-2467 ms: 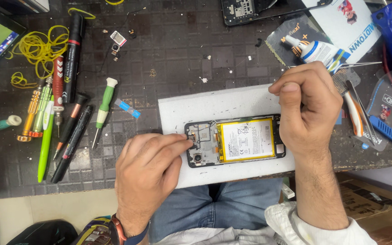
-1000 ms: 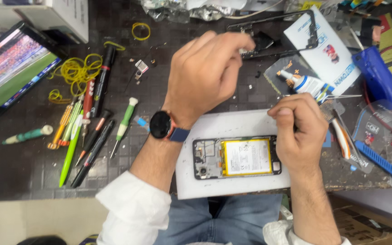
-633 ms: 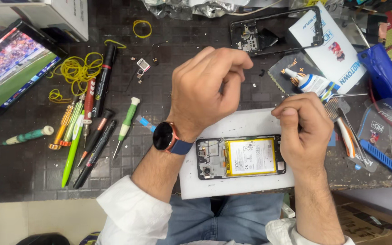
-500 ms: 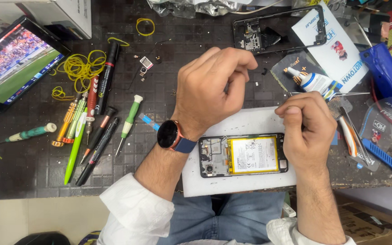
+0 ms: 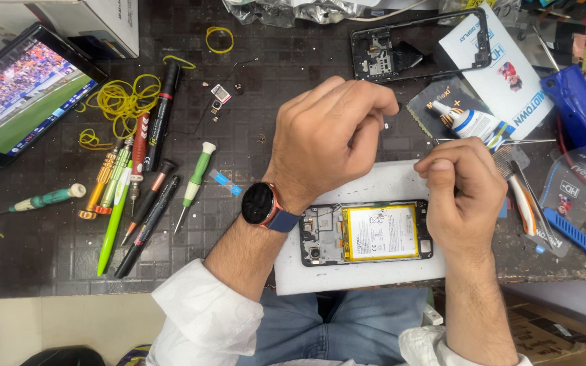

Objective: The person applies adhesive to a small component and places it into the smartphone chassis. They then position the back cover over the device and press it into place.

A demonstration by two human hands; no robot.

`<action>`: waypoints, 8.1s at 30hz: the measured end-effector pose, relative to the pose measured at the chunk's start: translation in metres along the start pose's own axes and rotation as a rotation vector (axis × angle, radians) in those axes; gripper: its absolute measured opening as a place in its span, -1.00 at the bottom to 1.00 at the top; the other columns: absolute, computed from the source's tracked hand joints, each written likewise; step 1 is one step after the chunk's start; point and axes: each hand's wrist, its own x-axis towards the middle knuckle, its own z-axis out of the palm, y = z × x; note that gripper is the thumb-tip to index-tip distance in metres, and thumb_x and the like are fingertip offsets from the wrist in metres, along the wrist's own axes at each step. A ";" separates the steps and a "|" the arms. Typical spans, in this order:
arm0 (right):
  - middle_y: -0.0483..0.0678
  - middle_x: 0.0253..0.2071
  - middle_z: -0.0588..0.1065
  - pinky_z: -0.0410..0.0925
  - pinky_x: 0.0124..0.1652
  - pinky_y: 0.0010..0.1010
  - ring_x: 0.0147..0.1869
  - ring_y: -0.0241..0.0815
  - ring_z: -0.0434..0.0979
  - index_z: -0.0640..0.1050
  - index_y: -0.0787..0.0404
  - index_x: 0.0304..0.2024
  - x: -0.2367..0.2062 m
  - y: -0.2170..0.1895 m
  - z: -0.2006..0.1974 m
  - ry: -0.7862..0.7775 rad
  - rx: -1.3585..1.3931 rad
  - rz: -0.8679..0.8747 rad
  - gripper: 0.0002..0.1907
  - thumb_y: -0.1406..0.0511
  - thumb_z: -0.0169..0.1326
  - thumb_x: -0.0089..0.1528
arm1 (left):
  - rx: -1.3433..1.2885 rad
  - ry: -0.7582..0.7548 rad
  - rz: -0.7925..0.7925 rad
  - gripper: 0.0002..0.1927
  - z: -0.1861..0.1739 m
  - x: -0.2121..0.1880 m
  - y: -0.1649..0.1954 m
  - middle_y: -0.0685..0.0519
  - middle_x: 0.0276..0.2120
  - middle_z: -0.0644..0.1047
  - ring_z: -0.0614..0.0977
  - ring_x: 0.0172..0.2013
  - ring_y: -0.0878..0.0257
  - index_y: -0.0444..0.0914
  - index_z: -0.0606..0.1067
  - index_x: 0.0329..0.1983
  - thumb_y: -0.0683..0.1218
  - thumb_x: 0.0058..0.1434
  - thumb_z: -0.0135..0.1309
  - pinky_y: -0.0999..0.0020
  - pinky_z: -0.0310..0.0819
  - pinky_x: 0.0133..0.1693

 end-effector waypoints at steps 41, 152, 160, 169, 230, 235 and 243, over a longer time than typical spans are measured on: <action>-0.07 -0.22 0.46 0.29 -0.27 -0.61 -0.27 -0.40 0.43 0.52 0.32 -0.26 -0.002 0.003 0.000 0.001 0.056 0.013 -0.66 0.24 0.00 0.57 | 0.002 -0.027 0.028 -0.82 0.003 -0.002 0.002 0.20 -0.29 0.59 0.61 -0.37 0.29 -0.17 0.49 -0.19 -0.32 0.26 0.09 0.40 0.50 -0.32; -0.04 -0.16 0.44 0.39 -0.21 -0.64 -0.21 -0.39 0.52 0.47 0.37 -0.16 -0.006 -0.002 -0.001 0.011 0.081 0.075 -0.90 0.47 0.02 0.49 | -0.095 0.020 -0.015 -0.81 -0.003 0.005 0.009 0.15 -0.40 0.55 0.56 -0.45 0.28 -0.19 0.52 -0.31 -0.36 0.20 0.05 0.41 0.45 -0.38; -0.06 -0.16 0.44 0.30 -0.27 -0.67 -0.26 -0.42 0.45 0.49 0.38 -0.19 -0.005 -0.002 -0.001 0.010 0.079 0.063 -0.89 0.49 0.03 0.48 | -0.060 0.332 0.079 -0.75 -0.037 0.009 -0.014 0.03 -0.41 0.56 0.59 -0.45 0.19 -0.26 0.52 -0.37 -0.44 0.16 -0.07 0.36 0.43 -0.36; -0.07 -0.20 0.45 0.26 -0.29 -0.66 -0.31 -0.45 0.38 0.51 0.34 -0.15 -0.005 -0.006 -0.001 -0.005 -0.007 0.032 -0.96 0.49 0.06 0.44 | -0.428 0.847 -0.036 -0.82 -0.077 -0.003 -0.060 -0.05 -0.45 0.38 0.32 -0.55 0.27 -0.33 0.34 -0.17 -0.38 0.53 -0.22 0.45 0.25 -0.49; 0.03 -0.07 0.56 0.50 -0.14 -0.58 -0.04 -0.32 0.64 0.43 0.46 -0.05 0.103 0.012 -0.001 -0.038 -0.119 -0.435 -0.91 0.61 0.04 0.43 | -0.254 0.901 -0.038 -0.70 -0.123 -0.026 -0.081 -0.12 -0.48 0.41 0.31 -0.55 0.19 -0.44 0.39 -0.32 -0.30 0.61 -0.16 0.34 0.12 -0.45; 0.05 -0.02 0.48 0.37 -0.14 -0.62 -0.01 -0.29 0.55 0.39 0.47 0.10 0.101 0.045 -0.016 0.094 -0.105 -0.362 -0.87 0.59 -0.05 0.50 | -0.233 0.881 -0.114 -0.79 -0.127 -0.025 -0.086 -0.06 -0.46 0.43 0.35 -0.54 0.26 -0.40 0.41 -0.23 -0.33 0.57 -0.18 0.40 0.20 -0.46; -0.07 -0.21 0.52 0.33 -0.28 -0.61 -0.28 -0.38 0.47 0.47 0.36 0.04 0.100 0.086 -0.031 0.190 -0.074 -0.051 -0.90 0.42 -0.06 0.63 | -0.128 0.679 -0.074 -0.82 -0.112 -0.020 -0.080 -0.05 -0.40 0.45 0.43 -0.49 0.28 -0.40 0.38 -0.15 -0.40 0.54 -0.22 0.47 0.28 -0.43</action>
